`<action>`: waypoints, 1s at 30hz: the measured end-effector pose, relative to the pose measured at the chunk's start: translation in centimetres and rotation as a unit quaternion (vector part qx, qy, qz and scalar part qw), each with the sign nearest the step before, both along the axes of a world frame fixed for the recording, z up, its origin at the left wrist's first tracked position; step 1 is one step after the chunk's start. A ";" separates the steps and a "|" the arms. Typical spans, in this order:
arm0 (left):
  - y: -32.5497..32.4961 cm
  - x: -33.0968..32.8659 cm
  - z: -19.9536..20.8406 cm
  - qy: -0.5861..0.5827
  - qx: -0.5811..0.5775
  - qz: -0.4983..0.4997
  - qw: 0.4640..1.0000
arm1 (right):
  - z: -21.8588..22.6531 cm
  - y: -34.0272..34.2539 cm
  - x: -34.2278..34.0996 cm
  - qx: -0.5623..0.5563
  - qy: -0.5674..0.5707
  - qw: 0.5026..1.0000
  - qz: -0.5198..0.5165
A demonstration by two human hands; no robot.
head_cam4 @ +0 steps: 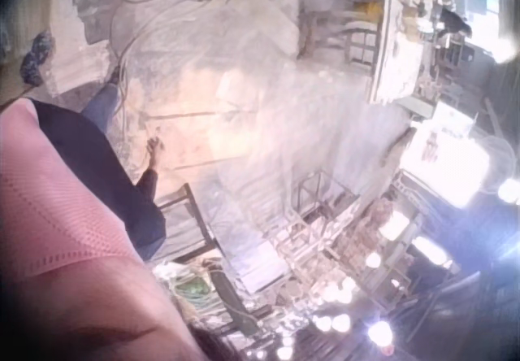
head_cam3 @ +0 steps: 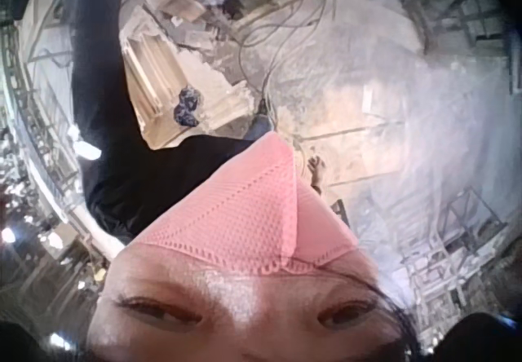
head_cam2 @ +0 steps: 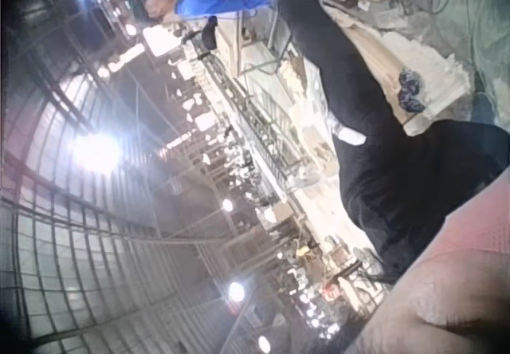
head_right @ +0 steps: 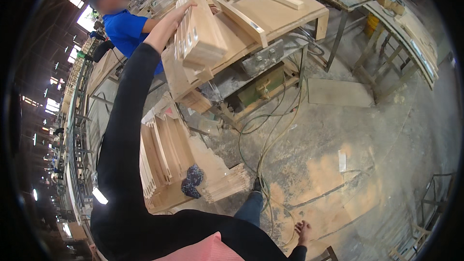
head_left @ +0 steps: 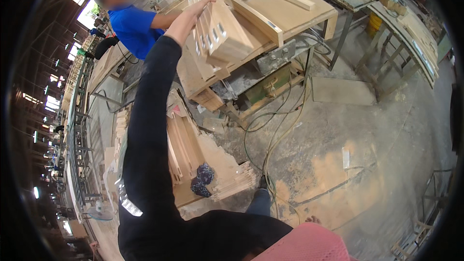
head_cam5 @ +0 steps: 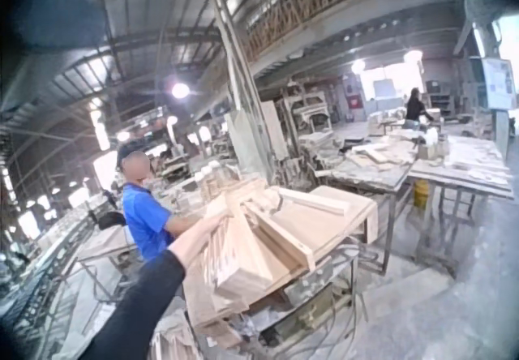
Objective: The person applies white glue to the notched edges of stacked wooden slats using a small brush. They dip the brush into a container and carefully coat the grooves on each piece, then set the container down and briefly adjust the stack.
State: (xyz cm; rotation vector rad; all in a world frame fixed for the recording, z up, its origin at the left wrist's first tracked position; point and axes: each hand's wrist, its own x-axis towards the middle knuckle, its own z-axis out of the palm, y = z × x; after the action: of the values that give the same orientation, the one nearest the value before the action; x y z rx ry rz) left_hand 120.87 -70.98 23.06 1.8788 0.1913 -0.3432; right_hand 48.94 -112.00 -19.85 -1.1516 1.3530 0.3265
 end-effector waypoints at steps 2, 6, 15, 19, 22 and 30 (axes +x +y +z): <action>2.6 2.0 -1.7 0.002 0.138 0.080 0.987 | -1.0 -1.4 -0.3 0.052 0.026 0.998 0.022; -2.1 8.4 -10.1 0.023 0.273 0.054 0.960 | -1.2 0.9 -3.6 0.081 0.083 0.992 -0.045; -3.9 9.6 -11.9 -0.032 0.257 0.044 0.965 | -9.8 4.1 -2.2 0.274 0.072 0.949 -0.136; -9.0 10.2 -13.1 -0.033 0.265 0.017 0.964 | -13.3 6.8 -2.2 0.247 0.055 0.964 -0.080; -6.9 9.5 -14.1 -0.037 0.258 0.025 0.965 | -11.8 7.1 0.7 0.147 0.044 0.984 -0.094; -4.3 5.2 -10.0 -0.056 0.249 0.047 0.966 | -8.4 4.2 1.3 0.149 0.026 0.986 -0.066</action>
State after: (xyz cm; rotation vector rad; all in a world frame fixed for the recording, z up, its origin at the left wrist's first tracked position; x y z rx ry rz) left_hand 126.11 -75.24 13.07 2.3694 0.3111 -0.1257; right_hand 50.27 -107.84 -28.26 -0.8065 1.3661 0.4474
